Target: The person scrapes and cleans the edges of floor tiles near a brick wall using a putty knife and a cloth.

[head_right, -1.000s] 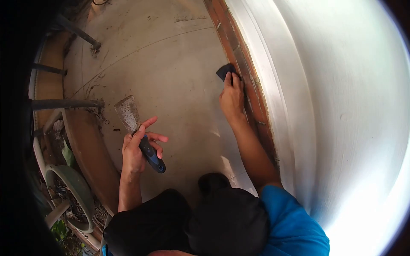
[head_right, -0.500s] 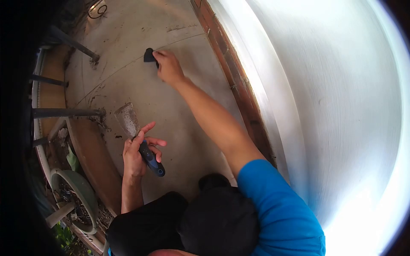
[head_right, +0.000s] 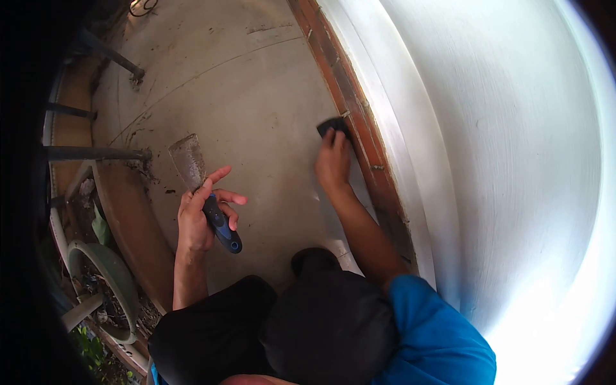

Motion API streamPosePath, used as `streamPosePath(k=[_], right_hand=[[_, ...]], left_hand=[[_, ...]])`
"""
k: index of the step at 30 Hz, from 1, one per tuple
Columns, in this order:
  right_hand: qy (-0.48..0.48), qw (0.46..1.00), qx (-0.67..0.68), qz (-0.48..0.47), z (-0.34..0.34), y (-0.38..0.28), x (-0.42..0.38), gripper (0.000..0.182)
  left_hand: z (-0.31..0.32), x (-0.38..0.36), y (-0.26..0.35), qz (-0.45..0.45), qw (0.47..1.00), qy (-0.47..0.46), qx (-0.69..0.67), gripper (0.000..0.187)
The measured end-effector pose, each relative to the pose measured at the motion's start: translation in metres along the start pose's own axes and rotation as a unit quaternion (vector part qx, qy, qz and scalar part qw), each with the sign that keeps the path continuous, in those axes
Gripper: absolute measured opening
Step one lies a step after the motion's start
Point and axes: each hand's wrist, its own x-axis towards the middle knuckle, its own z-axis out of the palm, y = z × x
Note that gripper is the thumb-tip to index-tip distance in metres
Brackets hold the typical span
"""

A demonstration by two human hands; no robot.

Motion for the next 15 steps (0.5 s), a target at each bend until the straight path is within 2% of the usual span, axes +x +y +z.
streamPosePath(k=[4,6,8,10,13,15], right_hand=[[0.06,0.995,-0.011,-0.079,0.034,-0.056,0.073,0.045],[0.022,0.995,0.058,-0.072,0.051,-0.095,0.099,0.047],[0.043,0.983,0.128,-0.126,0.062,-0.129,0.109,0.044],[-0.01,0.925,0.337,-0.176,0.052,-0.155,0.099,0.044],[0.069,0.842,0.486,-0.224,0.008,-0.164,0.055,0.044],[0.103,0.85,0.481,-0.189,-0.031,-0.139,0.021,0.045]], left_hand=[[0.003,-0.001,0.0,-0.004,1.0,-0.003,-0.013,0.054],[0.003,-0.003,-0.002,-0.004,1.0,-0.006,-0.006,0.053],[0.002,-0.004,-0.001,0.001,1.0,-0.008,0.003,0.053],[0.003,-0.002,-0.003,0.009,1.0,-0.013,0.016,0.053],[0.007,-0.008,0.003,0.013,0.999,-0.016,0.032,0.052],[0.009,-0.01,0.005,0.017,0.999,-0.018,0.034,0.052]])
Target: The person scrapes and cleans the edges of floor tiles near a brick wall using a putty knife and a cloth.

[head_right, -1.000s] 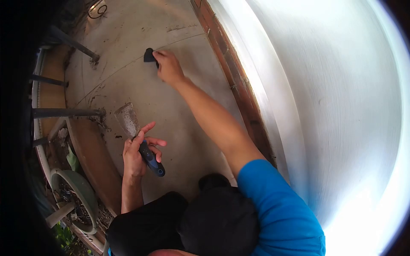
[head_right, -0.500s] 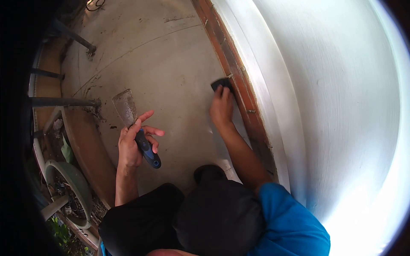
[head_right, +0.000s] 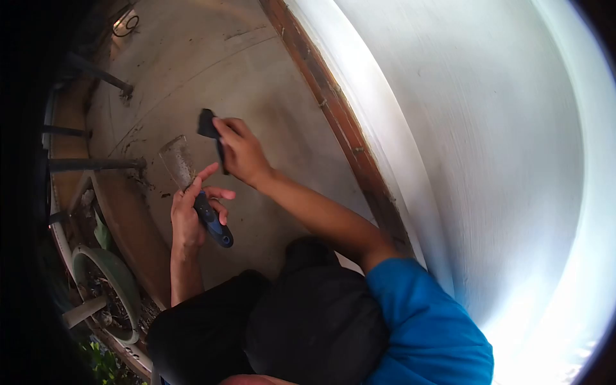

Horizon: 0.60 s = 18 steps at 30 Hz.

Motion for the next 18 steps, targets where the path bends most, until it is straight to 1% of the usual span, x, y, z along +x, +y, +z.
streamPosePath(k=[2,4,6,7,8,10,11,12,13,14,15,16,18], right_hand=[[0.015,0.998,-0.02,0.062,-0.053,-0.029,-0.031,0.045],[0.003,0.991,-0.119,0.063,-0.104,-0.038,-0.079,0.05],[-0.037,0.968,-0.235,0.08,-0.163,-0.051,-0.143,0.055],[-0.06,0.953,-0.275,0.115,-0.189,-0.064,-0.175,0.058],[-0.083,0.934,-0.312,0.152,-0.214,-0.08,-0.214,0.061],[-0.159,0.879,-0.398,0.21,-0.266,-0.09,-0.318,0.064],[-0.176,0.856,-0.423,0.24,-0.284,-0.095,-0.366,0.064],[-0.169,0.84,-0.434,0.28,-0.295,-0.095,-0.41,0.064],[-0.116,0.838,-0.411,0.341,-0.304,-0.088,-0.457,0.064],[-0.079,0.835,-0.401,0.368,-0.303,-0.089,-0.478,0.064],[-0.163,0.791,-0.515,0.288,-0.296,-0.1,-0.461,0.064],[-0.133,0.79,-0.532,0.273,-0.29,-0.086,-0.452,0.064],[-0.116,0.787,-0.547,0.261,-0.271,-0.059,-0.403,0.059]], left_hand=[[-0.001,0.001,0.0,0.006,1.0,-0.001,-0.006,0.052],[-0.001,0.002,0.0,0.015,1.0,0.004,-0.008,0.053],[0.0,-0.002,-0.002,0.012,1.0,0.001,0.0,0.053],[0.001,-0.001,0.0,0.018,1.0,-0.002,0.005,0.053],[0.001,0.0,0.001,0.022,1.0,-0.004,0.011,0.053],[0.002,-0.003,0.003,0.018,1.0,-0.008,0.022,0.053],[0.004,-0.002,0.002,0.017,0.999,-0.011,0.027,0.053],[0.004,-0.001,0.001,0.016,0.999,-0.011,0.034,0.053],[0.004,-0.001,-0.001,0.014,0.999,-0.009,0.041,0.053],[0.003,-0.001,-0.001,0.015,0.999,-0.007,0.045,0.053],[0.005,-0.001,-0.002,0.014,0.999,-0.013,0.042,0.053],[0.006,-0.002,-0.001,0.015,0.999,-0.017,0.039,0.053],[0.005,-0.002,0.002,0.018,0.999,-0.02,0.033,0.053]])
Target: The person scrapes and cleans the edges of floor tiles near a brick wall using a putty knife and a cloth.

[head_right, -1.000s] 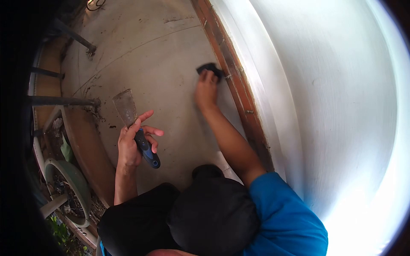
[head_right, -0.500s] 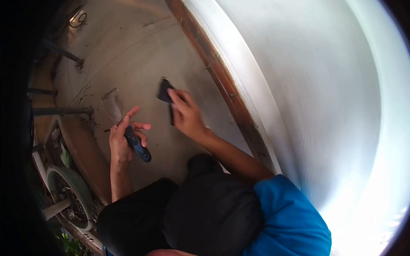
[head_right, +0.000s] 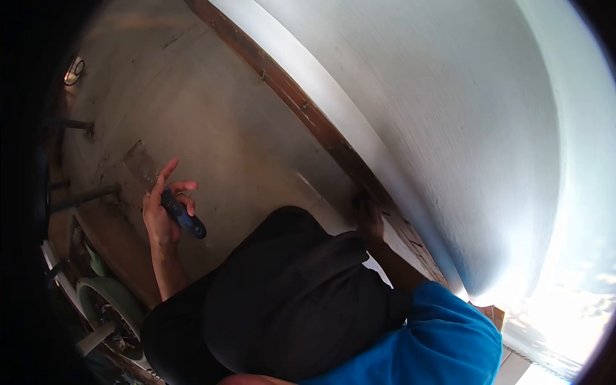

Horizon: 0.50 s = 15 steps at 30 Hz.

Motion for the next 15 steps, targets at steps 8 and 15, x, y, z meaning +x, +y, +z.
streamPosePath(k=[8,15], right_hand=[[0.104,0.986,0.046,-0.125,0.009,-0.18,0.281,0.056],[0.087,0.978,0.046,-0.182,0.014,-0.2,0.344,0.047]], left_hand=[[-0.008,0.001,0.0,0.005,1.0,-0.005,-0.013,0.053],[-0.01,0.0,-0.002,0.016,1.0,0.022,-0.009,0.053]])
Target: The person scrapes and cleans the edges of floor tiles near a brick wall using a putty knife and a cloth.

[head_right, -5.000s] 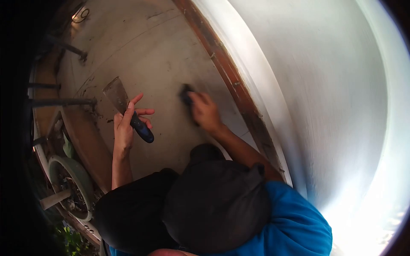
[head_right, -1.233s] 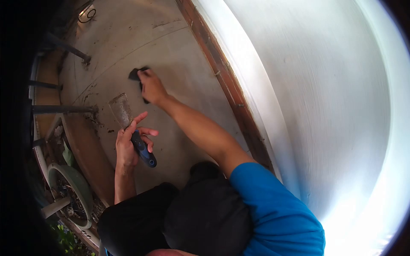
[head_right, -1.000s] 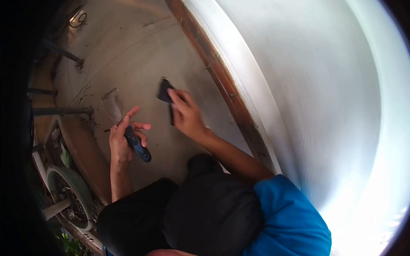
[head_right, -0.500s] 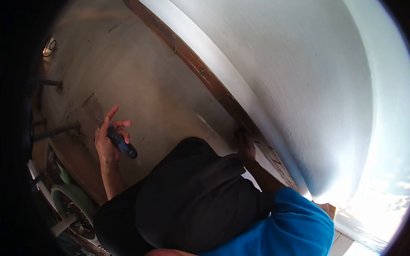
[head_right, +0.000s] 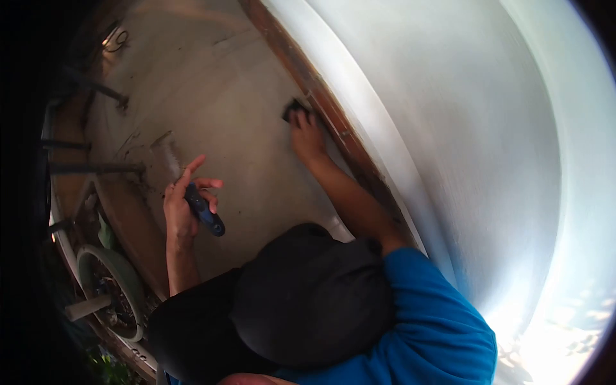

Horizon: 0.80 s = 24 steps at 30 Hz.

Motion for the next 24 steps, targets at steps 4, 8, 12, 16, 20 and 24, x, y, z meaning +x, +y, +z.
streamPosePath(k=[4,8,12,16,20,24], right_hand=[[-0.067,0.996,-0.028,0.054,-0.038,0.015,-0.114,0.057],[-0.053,0.998,0.007,0.045,-0.052,0.028,-0.169,0.063],[-0.052,0.997,-0.001,0.055,-0.04,0.011,-0.105,0.062],[-0.029,0.999,-0.031,0.024,0.0,-0.004,0.016,0.056],[0.001,0.999,-0.041,0.027,0.044,-0.019,0.14,0.044],[0.0,0.998,-0.022,0.064,0.078,-0.027,0.245,0.043]], left_hand=[[-0.003,0.0,0.005,-0.011,1.0,0.001,-0.01,0.053],[-0.001,0.001,0.003,-0.034,0.999,0.003,-0.016,0.053],[-0.006,0.005,-0.001,-0.049,0.998,0.009,-0.024,0.054],[-0.014,0.011,-0.003,-0.062,0.997,0.028,-0.048,0.056],[-0.019,0.015,-0.008,-0.069,0.994,0.059,-0.055,0.056],[-0.022,0.016,-0.009,-0.084,0.993,0.068,-0.055,0.056]])
